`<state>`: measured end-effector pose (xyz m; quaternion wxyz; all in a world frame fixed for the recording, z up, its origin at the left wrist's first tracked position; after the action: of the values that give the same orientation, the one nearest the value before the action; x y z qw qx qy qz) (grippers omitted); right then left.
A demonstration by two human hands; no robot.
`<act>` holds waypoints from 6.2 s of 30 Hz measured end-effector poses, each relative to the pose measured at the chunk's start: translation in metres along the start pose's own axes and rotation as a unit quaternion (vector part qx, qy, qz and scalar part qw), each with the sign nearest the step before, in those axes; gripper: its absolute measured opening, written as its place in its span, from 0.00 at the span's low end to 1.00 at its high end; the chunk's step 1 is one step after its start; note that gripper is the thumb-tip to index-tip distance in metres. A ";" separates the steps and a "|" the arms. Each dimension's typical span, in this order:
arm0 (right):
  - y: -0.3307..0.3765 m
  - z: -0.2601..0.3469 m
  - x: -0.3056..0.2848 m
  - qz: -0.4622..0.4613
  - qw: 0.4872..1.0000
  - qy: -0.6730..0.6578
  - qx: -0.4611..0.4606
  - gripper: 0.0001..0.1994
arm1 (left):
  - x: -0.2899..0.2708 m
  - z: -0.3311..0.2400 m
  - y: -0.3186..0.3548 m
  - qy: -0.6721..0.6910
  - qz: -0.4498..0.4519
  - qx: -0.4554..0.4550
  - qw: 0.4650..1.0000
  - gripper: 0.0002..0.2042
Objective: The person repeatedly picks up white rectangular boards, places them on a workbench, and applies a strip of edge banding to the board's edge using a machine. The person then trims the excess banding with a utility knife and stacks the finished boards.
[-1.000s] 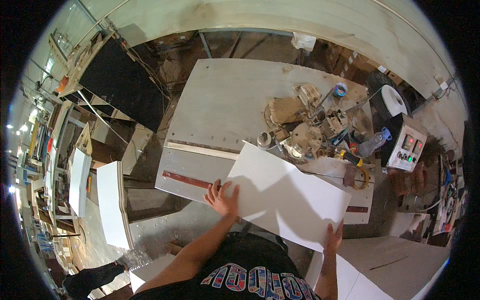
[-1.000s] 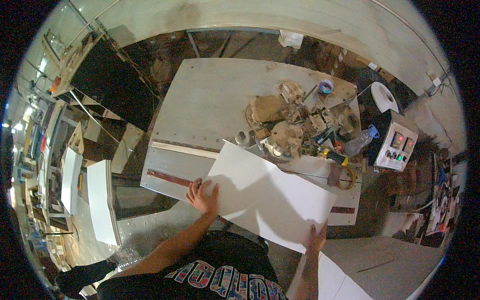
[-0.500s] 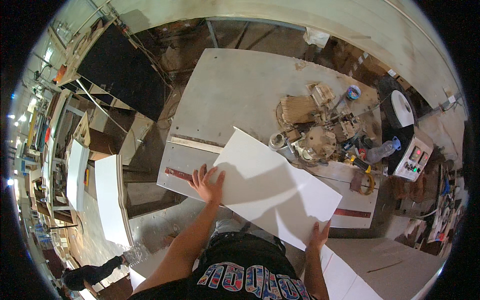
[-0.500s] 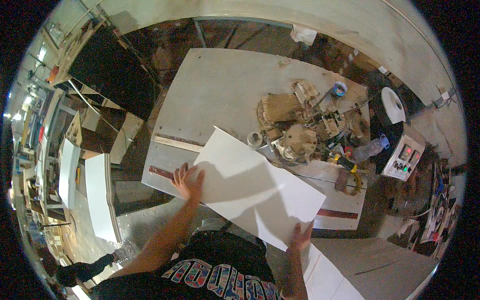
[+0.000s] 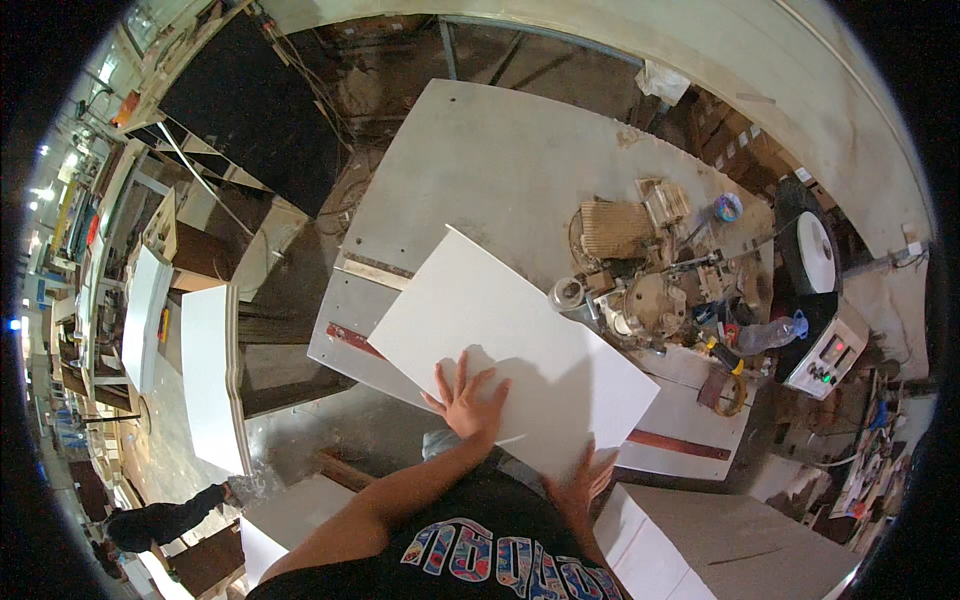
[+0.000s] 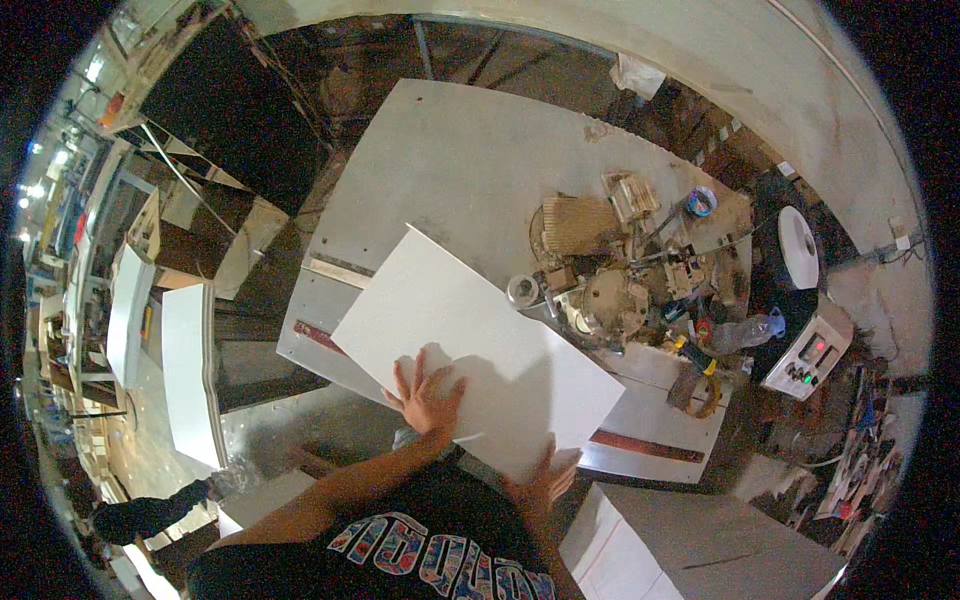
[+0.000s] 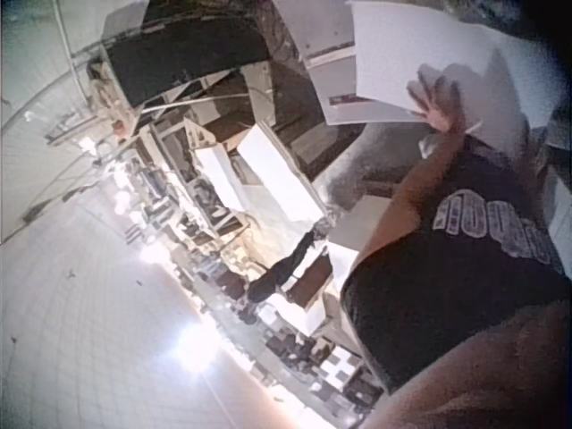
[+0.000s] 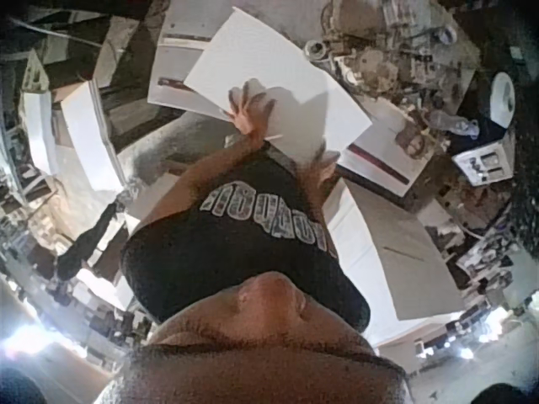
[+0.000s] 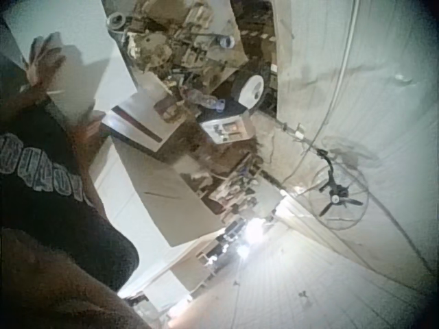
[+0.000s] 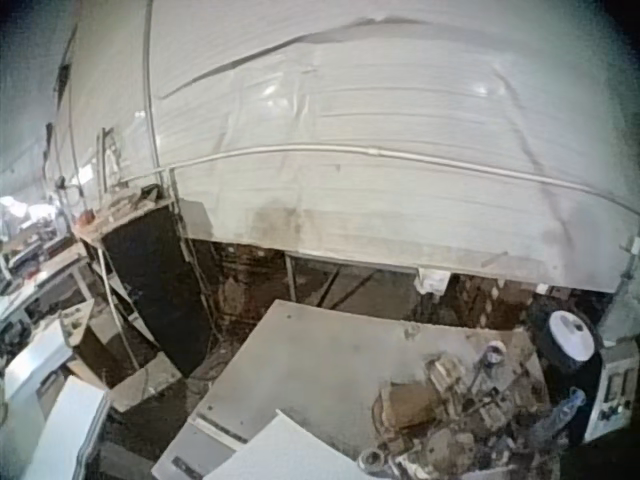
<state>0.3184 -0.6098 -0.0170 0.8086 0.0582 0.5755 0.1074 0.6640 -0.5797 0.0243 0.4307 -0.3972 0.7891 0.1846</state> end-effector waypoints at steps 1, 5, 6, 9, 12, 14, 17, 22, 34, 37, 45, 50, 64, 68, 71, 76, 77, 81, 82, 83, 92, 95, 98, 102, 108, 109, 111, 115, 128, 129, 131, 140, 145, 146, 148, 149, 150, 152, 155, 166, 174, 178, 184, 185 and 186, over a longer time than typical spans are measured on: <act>0.005 0.011 0.000 0.021 0.997 0.033 -0.070 0.71 | 0.000 0.001 -0.004 0.001 -0.004 -0.012 1.000 0.19; -0.012 0.023 0.005 0.065 0.994 0.046 -0.075 0.74 | -0.004 0.011 -0.019 -0.011 -0.015 -0.033 0.999 0.17; -0.018 0.029 0.009 0.055 0.995 0.041 -0.072 0.72 | -0.006 0.016 -0.025 -0.011 -0.009 -0.036 0.999 0.17; -0.018 0.043 0.024 0.054 0.997 0.031 -0.056 0.71 | -0.014 0.031 -0.038 -0.015 0.005 -0.040 0.999 0.16; -0.015 0.058 0.036 0.048 0.996 0.016 -0.072 0.75 | -0.023 0.045 -0.053 -0.023 0.006 -0.039 0.999 0.16; -0.013 0.067 0.040 0.033 0.995 0.019 -0.093 0.78 | -0.027 0.052 -0.062 -0.027 0.006 -0.032 0.999 0.16; -0.015 0.081 0.048 0.031 0.993 0.035 -0.112 0.77 | -0.034 0.064 -0.078 -0.028 0.002 -0.029 0.999 0.16; -0.019 0.108 0.064 0.088 0.993 0.029 -0.076 0.72 | -0.048 0.084 -0.104 -0.027 -0.002 -0.019 0.999 0.17; -0.022 0.192 0.070 0.063 0.989 0.027 -0.133 0.67 | -0.090 0.160 -0.168 -0.031 -0.076 0.003 0.997 0.44; -0.021 0.214 0.068 0.033 0.986 0.003 -0.161 0.81 | -0.103 0.201 -0.195 -0.047 -0.079 -0.022 0.995 0.49; -0.024 0.247 0.078 0.082 0.979 0.017 -0.184 0.68 | -0.170 0.298 -0.270 -0.096 -0.092 -0.073 0.988 0.57; -0.022 0.271 0.077 0.086 0.973 0.032 -0.210 0.78 | -0.191 0.348 -0.284 -0.127 -0.040 -0.139 0.981 0.62; -0.123 0.309 0.049 0.159 0.826 -0.540 -0.030 0.37 | -0.218 0.413 -0.194 0.059 -0.075 -0.365 0.926 0.55; -0.154 0.289 0.053 0.265 0.682 -0.674 0.104 0.24 | -0.204 0.440 -0.196 0.123 -0.063 -0.352 0.926 0.57; -0.153 0.258 0.043 0.186 0.531 -0.798 0.216 0.24 | -0.185 0.436 -0.189 0.312 -0.191 -0.315 0.876 0.49; -0.145 0.205 -0.021 0.130 0.538 -0.828 0.090 0.23 | -0.170 0.368 -0.194 0.434 -0.258 -0.183 0.844 0.43; -0.146 0.190 -0.028 0.126 0.531 -0.834 0.088 0.23 | -0.163 0.347 -0.197 0.496 -0.272 -0.140 0.813 0.43; -0.156 0.119 -0.047 0.056 0.501 -0.855 0.119 0.23 | -0.113 0.276 -0.205 0.563 -0.216 -0.077 0.794 0.46; -0.158 0.101 -0.050 0.049 0.501 -0.856 0.120 0.23 | -0.094 0.269 -0.209 0.597 -0.162 -0.116 0.778 0.52; -0.159 0.081 -0.050 0.036 0.493 -0.858 0.137 0.24 | -0.083 0.256 -0.209 0.599 -0.160 -0.093 0.779 0.51; -0.183 -0.061 -0.040 -0.062 0.466 -0.867 0.167 0.24 | -0.039 0.154 -0.174 0.618 -0.051 0.006 0.785 0.47; -0.186 -0.086 -0.029 -0.042 0.463 -0.866 0.183 0.25 | -0.065 0.117 -0.159 0.618 -0.069 0.022 0.783 0.46; -0.186 -0.096 -0.029 -0.051 0.484 -0.858 0.165 0.24 | -0.136 0.081 -0.147 0.607 -0.115 0.111 0.778 0.44; -0.180 -0.097 -0.030 -0.051 0.471 -0.854 0.216 0.24 | -0.200 0.026 -0.137 0.486 -0.149 0.083 0.857 0.26; -0.190 -0.133 -0.098 -0.074 0.446 -0.876 0.164 0.20 | -0.225 0.019 -0.151 0.425 -0.173 0.004 0.889 0.28; -0.182 -0.148 -0.122 -0.075 0.484 -0.860 0.142 0.19 | -0.221 0.023 -0.154 0.424 -0.180 0.000 0.888 0.30; -0.165 -0.174 -0.166 -0.199 0.487 -0.835 0.163 0.21 | -0.210 0.033 -0.161 0.424 -0.193 -0.007 0.885 0.35; -0.093 -0.142 -0.292 -0.489 0.586 -0.610 0.212 0.22 | -0.182 0.048 -0.176 0.457 -0.133 -0.032 0.879 0.40; -0.049 0.383 -0.281 -0.110 0.879 -0.202 -0.418 0.18 | -0.190 0.050 -0.173 0.461 -0.173 0.003 0.870 0.32; -0.047 0.401 -0.275 -0.090 0.877 -0.208 -0.424 0.21 | -0.190 0.047 -0.174 0.483 -0.160 0.011 0.860 0.31; -0.041 0.429 -0.268 -0.113 0.854 -0.245 -0.446 0.29 | -0.192 0.048 -0.172 0.494 -0.191 0.002 0.848 0.30; -0.040 0.428 -0.234 -0.053 0.898 -0.201 -0.388 0.36 | -0.195 0.052 -0.164 0.503 -0.204 0.013 0.840 0.31; -0.037 0.429 -0.244 -0.064 0.890 -0.221 -0.393 0.35 | -0.194 0.049 -0.164 0.502 -0.185 -0.008 0.845 0.31; -0.036 0.428 -0.244 -0.068 0.893 -0.217 -0.390 0.35 | -0.194 0.050 -0.163 0.507 -0.184 -0.024 0.842 0.30; -0.036 0.425 -0.244 -0.069 0.896 -0.214 -0.382 0.34 | -0.198 0.048 -0.162 0.504 -0.187 -0.016 0.843 0.30; -0.034 0.424 -0.245 -0.078 0.894 -0.212 -0.388 0.34 | -0.200 0.047 -0.160 0.502 -0.189 -0.013 0.844 0.30; -0.032 0.423 -0.245 -0.086 0.891 -0.209 -0.393 0.34 | -0.202 0.047 -0.159 0.488 -0.194 -0.013 0.851 0.29; -0.031 0.420 -0.246 -0.103 0.890 -0.197 -0.399 0.34 | -0.202 0.045 -0.160 0.506 -0.179 0.000 0.844 0.29; -0.034 0.411 -0.249 -0.127 0.893 -0.170 -0.396 0.33 | -0.202 0.044 -0.165 0.519 -0.167 0.019 0.838 0.28; -0.035 0.421 -0.241 -0.129 0.898 -0.161 -0.388 0.32 | -0.199 0.042 -0.161 0.521 -0.183 -0.016 0.833 0.26; -0.045 0.423 -0.237 -0.088 0.912 -0.162 -0.367 0.32 | -0.202 0.028 -0.158 0.515 -0.089 0.039 0.852 0.21; -0.047 0.422 -0.237 -0.094 0.914 -0.161 -0.361 0.31 | -0.203 0.025 -0.160 0.517 -0.085 0.049 0.850 0.21; -0.046 0.402 -0.245 -0.154 0.926 -0.067 -0.339 0.29 | -0.200 0.025 -0.162 0.523 -0.081 0.039 0.848 0.23; -0.048 0.398 -0.245 -0.145 0.929 -0.063 -0.333 0.29 | -0.202 0.023 -0.161 0.513 -0.085 0.051 0.853 0.22; -0.050 0.395 -0.245 -0.135 0.934 -0.060 -0.326 0.30 | -0.204 0.023 -0.160 0.503 -0.088 0.062 0.858 0.22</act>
<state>0.6196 -0.7057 0.3279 0.8229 -0.2804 0.4621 0.1753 0.8659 -0.5684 0.1884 0.0140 -0.4761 0.8698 -0.1284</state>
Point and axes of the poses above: each hand's wrist, its own y-axis away from the middle knuckle, its own x-axis out of the palm, z = x × y, the point moved 8 cm from there along -y, towards the middle knuckle, and after that the axes turned 12 degrees about x, right-handed, at the moved point
